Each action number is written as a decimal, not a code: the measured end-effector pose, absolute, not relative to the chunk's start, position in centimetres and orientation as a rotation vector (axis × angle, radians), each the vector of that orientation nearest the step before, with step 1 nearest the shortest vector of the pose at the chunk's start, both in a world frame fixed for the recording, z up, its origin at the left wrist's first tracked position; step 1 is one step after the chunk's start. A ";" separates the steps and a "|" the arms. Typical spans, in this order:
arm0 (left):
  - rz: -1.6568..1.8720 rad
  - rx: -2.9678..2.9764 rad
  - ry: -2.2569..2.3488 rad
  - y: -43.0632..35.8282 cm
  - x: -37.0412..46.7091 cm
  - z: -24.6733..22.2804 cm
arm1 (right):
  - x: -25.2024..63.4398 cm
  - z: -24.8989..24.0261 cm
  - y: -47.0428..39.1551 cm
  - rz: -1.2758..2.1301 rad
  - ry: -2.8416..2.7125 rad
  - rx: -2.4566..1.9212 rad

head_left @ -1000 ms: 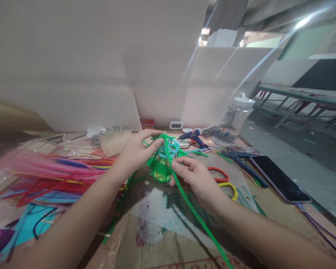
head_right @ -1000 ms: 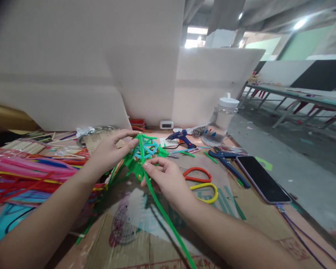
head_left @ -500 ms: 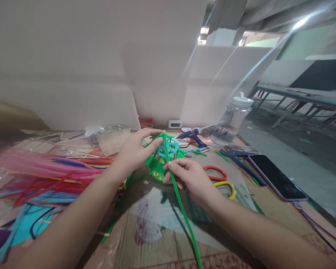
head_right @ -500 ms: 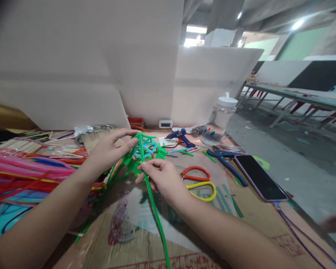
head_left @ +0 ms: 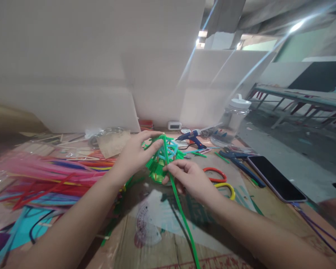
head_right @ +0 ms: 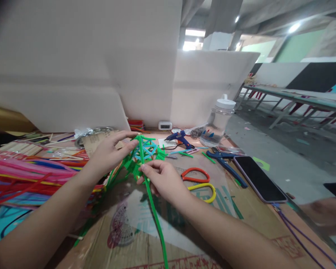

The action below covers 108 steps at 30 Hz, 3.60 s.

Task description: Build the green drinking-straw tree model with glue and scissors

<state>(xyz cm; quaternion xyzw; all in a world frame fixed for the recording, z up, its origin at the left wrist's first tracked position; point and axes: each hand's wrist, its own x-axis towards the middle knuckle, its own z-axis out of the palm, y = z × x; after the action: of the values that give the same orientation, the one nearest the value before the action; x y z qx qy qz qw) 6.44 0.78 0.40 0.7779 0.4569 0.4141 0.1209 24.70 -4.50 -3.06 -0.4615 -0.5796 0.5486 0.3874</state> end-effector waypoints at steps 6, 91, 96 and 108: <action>1.204 2.224 1.348 0.7 6.4 0.5 | 27.0 -0.3 -4.4 0.614 -1.783 -1.150; 1.288 2.242 1.298 0.9 6.3 0.6 | 24.5 1.5 0.6 0.677 -1.943 -1.150; 1.297 2.248 1.280 1.0 6.5 0.4 | 24.2 1.2 0.6 0.702 -1.862 -1.087; 1.294 2.229 1.263 1.0 6.8 0.4 | 23.8 0.4 1.1 0.836 -1.704 -1.019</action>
<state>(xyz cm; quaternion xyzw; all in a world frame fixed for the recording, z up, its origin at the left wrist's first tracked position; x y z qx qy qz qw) 6.81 1.03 0.36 0.7695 0.4359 0.4467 0.1354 23.83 1.12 0.41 -0.4165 -0.6964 0.3417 0.4741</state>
